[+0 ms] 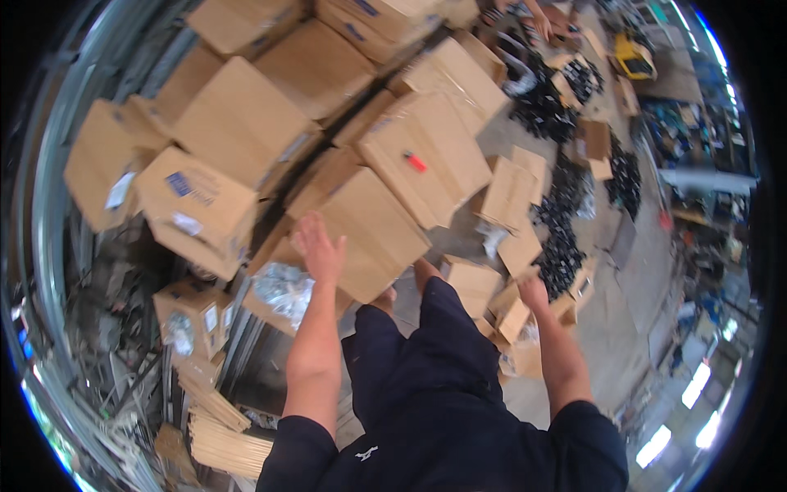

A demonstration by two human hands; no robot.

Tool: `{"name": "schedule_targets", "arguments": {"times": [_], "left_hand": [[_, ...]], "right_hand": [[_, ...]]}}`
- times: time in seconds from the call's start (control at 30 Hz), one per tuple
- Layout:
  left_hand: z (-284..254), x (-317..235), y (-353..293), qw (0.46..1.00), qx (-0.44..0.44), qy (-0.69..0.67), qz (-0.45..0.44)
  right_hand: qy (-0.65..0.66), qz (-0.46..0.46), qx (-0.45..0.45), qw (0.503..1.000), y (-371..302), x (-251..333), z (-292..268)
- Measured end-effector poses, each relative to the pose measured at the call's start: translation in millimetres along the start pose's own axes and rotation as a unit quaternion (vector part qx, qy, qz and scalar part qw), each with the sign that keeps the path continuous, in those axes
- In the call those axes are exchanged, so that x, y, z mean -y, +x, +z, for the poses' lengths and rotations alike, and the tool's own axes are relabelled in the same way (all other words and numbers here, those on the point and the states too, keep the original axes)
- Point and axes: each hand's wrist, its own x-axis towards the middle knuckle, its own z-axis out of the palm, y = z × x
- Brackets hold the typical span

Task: The person assembles small black plastic components by hand, places them into a plastic bag, and then stacks cardboard boxes in a warehouse area.

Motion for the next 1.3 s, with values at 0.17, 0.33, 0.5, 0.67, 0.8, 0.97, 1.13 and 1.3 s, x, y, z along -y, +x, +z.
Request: {"name": "schedule_targets", "arguments": {"times": [0.17, 0.33, 0.5, 0.67, 0.8, 0.97, 1.13, 1.3], "left_hand": [[-102.1, 83.7, 10.6, 0.999, -0.014, -0.049, 0.000], [-194.9, 58.8, 33.8, 0.967, -0.232, 0.054, -0.093], [-213.0, 107.0, 89.1, 0.910, -0.322, 0.024, -0.260], [-183.1, 145.9, 92.1, 0.878, -0.345, -0.183, -0.276], [-193.2, 126.5, 94.3, 0.865, -0.305, -0.261, -0.302], [-194.8, 113.0, 105.1, 0.847, -0.316, -0.304, -0.301], [-195.2, 128.0, 97.4, 0.846, -0.318, -0.306, -0.299], [-195.8, 120.5, 105.0, 0.857, -0.318, -0.261, -0.310]], "right_hand": [[0.159, -0.013, 0.210, 0.965, -46.6, 119.3, 66.1], [0.340, -0.005, 0.072, 0.937, -18.0, 190.4, -15.7], [0.327, -0.151, -0.081, 0.929, 85.2, 286.9, -220.9], [0.357, -0.335, -0.189, 0.851, 203.6, 446.5, -379.0], [0.254, -0.479, -0.324, 0.775, 289.2, 588.8, -481.8], [0.046, -0.493, -0.386, 0.778, 373.9, 725.9, -569.1], [-0.123, -0.454, -0.346, 0.811, 394.6, 763.0, -579.4], [-0.100, -0.448, -0.356, 0.814, 398.6, 738.6, -584.0]]}}
